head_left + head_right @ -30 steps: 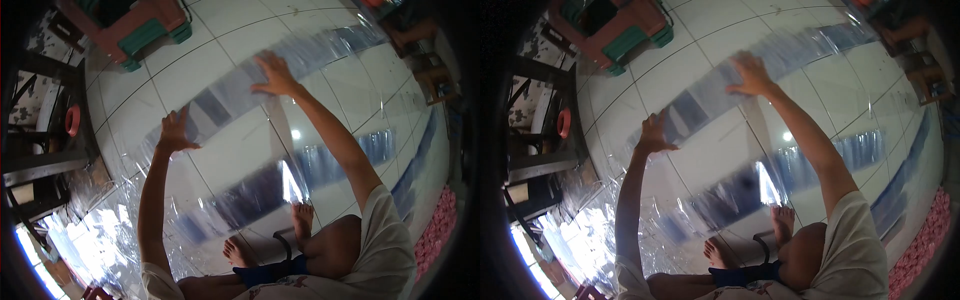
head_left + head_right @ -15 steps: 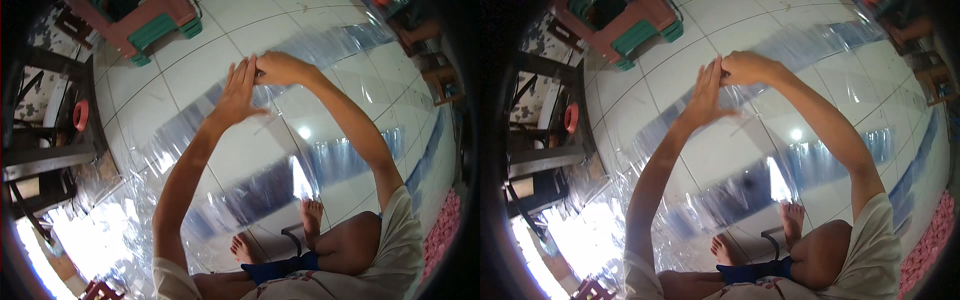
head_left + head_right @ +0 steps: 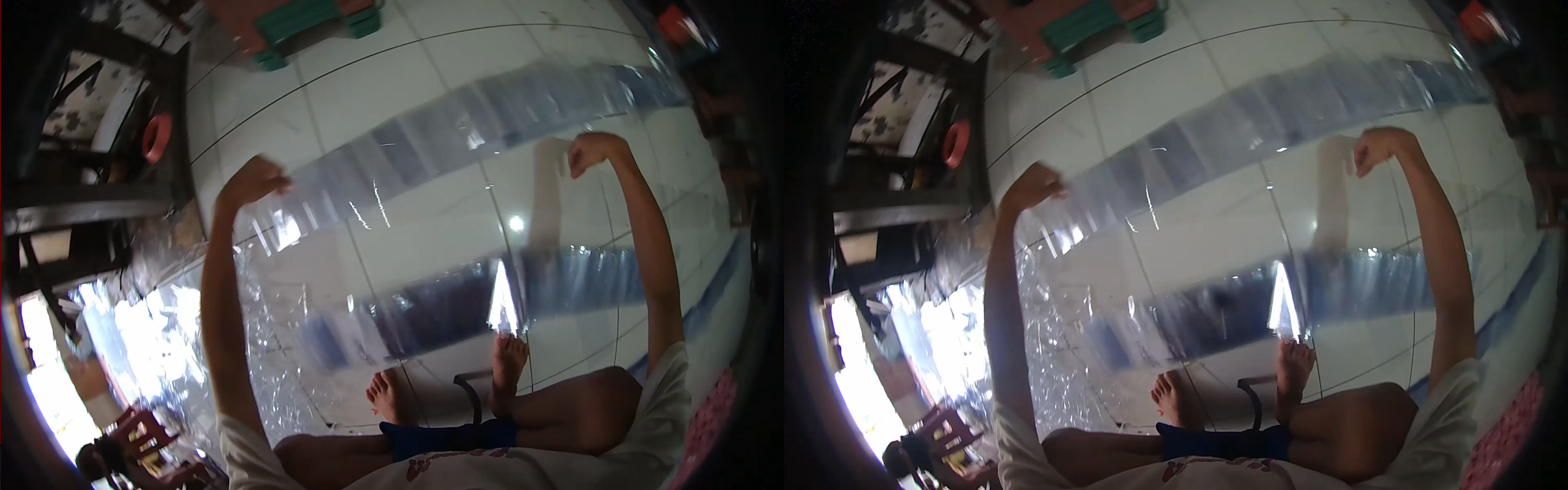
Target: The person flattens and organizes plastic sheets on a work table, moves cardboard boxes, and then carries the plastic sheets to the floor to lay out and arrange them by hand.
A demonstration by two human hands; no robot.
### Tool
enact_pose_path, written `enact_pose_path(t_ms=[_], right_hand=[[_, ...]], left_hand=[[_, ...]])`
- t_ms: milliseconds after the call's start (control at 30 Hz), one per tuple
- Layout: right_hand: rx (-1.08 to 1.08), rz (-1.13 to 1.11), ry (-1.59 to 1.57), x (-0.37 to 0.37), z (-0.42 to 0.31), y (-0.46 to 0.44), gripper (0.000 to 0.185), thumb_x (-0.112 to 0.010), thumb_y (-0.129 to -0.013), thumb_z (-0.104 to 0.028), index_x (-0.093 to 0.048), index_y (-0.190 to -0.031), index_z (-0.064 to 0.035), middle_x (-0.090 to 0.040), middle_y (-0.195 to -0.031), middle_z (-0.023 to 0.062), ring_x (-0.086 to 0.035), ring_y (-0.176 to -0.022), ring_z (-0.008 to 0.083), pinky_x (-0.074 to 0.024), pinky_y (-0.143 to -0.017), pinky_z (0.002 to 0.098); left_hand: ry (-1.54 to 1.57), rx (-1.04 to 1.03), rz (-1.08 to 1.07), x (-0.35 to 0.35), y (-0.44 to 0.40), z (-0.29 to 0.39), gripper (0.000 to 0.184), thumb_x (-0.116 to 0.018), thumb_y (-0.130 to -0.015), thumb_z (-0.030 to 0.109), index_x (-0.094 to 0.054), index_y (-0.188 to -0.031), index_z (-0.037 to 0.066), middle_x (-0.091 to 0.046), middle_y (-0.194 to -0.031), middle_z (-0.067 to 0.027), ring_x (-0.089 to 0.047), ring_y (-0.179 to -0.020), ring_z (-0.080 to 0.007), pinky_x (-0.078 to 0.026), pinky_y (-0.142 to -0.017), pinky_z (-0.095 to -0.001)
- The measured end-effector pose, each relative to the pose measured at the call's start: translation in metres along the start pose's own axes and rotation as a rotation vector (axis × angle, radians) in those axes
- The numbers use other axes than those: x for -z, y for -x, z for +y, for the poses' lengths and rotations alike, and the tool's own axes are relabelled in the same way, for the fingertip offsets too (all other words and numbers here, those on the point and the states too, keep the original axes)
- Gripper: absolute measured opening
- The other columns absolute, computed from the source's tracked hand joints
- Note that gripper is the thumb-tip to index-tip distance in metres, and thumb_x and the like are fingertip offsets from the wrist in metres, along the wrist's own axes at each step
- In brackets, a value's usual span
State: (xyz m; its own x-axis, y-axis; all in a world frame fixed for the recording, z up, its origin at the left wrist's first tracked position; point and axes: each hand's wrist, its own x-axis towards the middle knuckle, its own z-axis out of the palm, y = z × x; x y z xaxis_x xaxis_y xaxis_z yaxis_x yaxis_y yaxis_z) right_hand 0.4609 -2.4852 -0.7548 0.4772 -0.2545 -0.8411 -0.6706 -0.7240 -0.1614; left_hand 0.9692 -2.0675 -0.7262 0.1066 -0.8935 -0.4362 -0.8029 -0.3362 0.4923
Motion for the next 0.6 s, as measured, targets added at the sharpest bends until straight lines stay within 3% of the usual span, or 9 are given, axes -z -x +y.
enact_pose_path(t_ms=[67,100,133,200,267,333,400,467,600], right_hand=[[-0.060,0.017,-0.134,0.026,0.003,0.022,0.020,-0.078,-0.074,-0.021,-0.072,-0.084,-0.0048,-0.072,-0.080,0.0049,-0.065,-0.071,0.0129,-0.0504,-0.066,0.0306],[0.004,0.073,-0.160,0.043,0.007,0.033,0.021,-0.075,-0.077,-0.023,-0.072,-0.087,-0.0053,-0.072,-0.079,0.0044,-0.064,-0.068,0.0126,-0.0497,-0.064,0.0303],[0.074,0.133,-0.181,0.062,0.007,0.047,0.022,-0.073,-0.080,-0.025,-0.072,-0.089,-0.0059,-0.071,-0.079,0.0039,-0.062,-0.065,0.0122,-0.0489,-0.062,0.0301],[0.038,0.304,-0.156,0.106,-0.024,0.082,0.016,-0.073,-0.082,-0.021,-0.071,-0.085,-0.0049,-0.068,-0.070,0.0039,-0.062,-0.066,0.0104,-0.0473,-0.061,0.0270],[0.120,0.499,-0.001,0.148,-0.033,0.083,0.024,-0.075,-0.082,-0.030,-0.070,-0.085,-0.0062,-0.065,-0.066,0.0026,-0.062,-0.065,0.0116,-0.0476,-0.063,0.0282],[0.094,0.647,0.064,0.181,-0.079,0.089,0.050,-0.064,-0.086,-0.055,-0.073,-0.087,-0.0055,-0.070,-0.079,0.0158,-0.062,-0.068,0.0227,-0.0483,-0.063,0.0384],[0.333,0.702,0.116,0.188,-0.084,0.045,0.047,-0.063,-0.088,-0.051,-0.073,-0.085,-0.0051,-0.069,-0.077,0.0134,-0.060,-0.067,0.0180,-0.0480,-0.063,0.0355],[0.038,0.479,-0.054,0.163,-0.083,0.005,0.033,-0.079,-0.077,-0.038,-0.071,-0.085,-0.0072,-0.065,-0.068,0.0017,-0.062,-0.067,0.0137,-0.0482,-0.067,0.0306],[0.057,0.215,0.062,0.078,-0.001,-0.046,0.035,-0.084,-0.069,-0.040,-0.073,-0.088,-0.0125,-0.069,-0.083,0.0027,-0.064,-0.077,0.0183,-0.0497,-0.071,0.0334]], left_hand=[[0.312,0.176,0.105,-0.007,0.022,-0.040,0.024,-0.066,-0.086,0.013,-0.060,-0.065,0.003,-0.066,-0.066,-0.0071,-0.059,-0.056,-0.0114,-0.049,-0.053,-0.0312],[0.290,0.204,0.141,-0.012,0.031,-0.055,0.023,-0.065,-0.086,0.008,-0.056,-0.066,0.003,-0.061,-0.063,-0.0035,-0.059,-0.059,-0.0097,-0.048,-0.055,-0.0286],[0.247,0.014,0.203,-0.021,0.038,-0.075,0.025,-0.066,-0.087,0.009,-0.055,-0.065,0.003,-0.056,-0.060,-0.0008,-0.056,-0.060,-0.0074,-0.046,-0.056,-0.0252],[0.265,0.233,0.232,-0.031,0.050,-0.075,0.030,-0.066,-0.089,0.011,-0.052,-0.064,0.004,-0.049,-0.058,0.0020,-0.045,-0.056,-0.0059,-0.039,-0.054,-0.0255],[0.235,0.208,0.292,-0.046,0.060,-0.109,0.035,-0.063,-0.092,0.022,-0.050,-0.064,0.005,-0.044,-0.058,0.0033,-0.041,-0.056,-0.0061,-0.037,-0.053,-0.0265],[0.307,0.295,0.340,-0.063,0.068,-0.127,0.038,-0.062,-0.094,0.029,-0.051,-0.065,0.006,-0.041,-0.058,0.0037,-0.041,-0.056,-0.0068,-0.037,-0.054,-0.0271],[0.414,0.337,0.384,-0.079,0.071,-0.131,0.039,-0.061,-0.094,0.033,-0.052,-0.066,0.007,-0.042,-0.060,0.0034,-0.043,-0.059,-0.0074,-0.039,-0.055,-0.0272],[0.461,0.378,0.443,-0.085,0.076,-0.135,0.040,-0.060,-0.095,0.037,-0.053,-0.068,0.008,-0.043,-0.063,0.0030,-0.044,-0.061,-0.0080,-0.040,-0.057,-0.0274],[0.498,0.415,0.518,-0.100,0.085,-0.164,0.037,-0.058,-0.096,0.040,-0.056,-0.076,0.009,-0.049,-0.072,0.0018,-0.050,-0.069,-0.0089,-0.045,-0.064,-0.0277]])
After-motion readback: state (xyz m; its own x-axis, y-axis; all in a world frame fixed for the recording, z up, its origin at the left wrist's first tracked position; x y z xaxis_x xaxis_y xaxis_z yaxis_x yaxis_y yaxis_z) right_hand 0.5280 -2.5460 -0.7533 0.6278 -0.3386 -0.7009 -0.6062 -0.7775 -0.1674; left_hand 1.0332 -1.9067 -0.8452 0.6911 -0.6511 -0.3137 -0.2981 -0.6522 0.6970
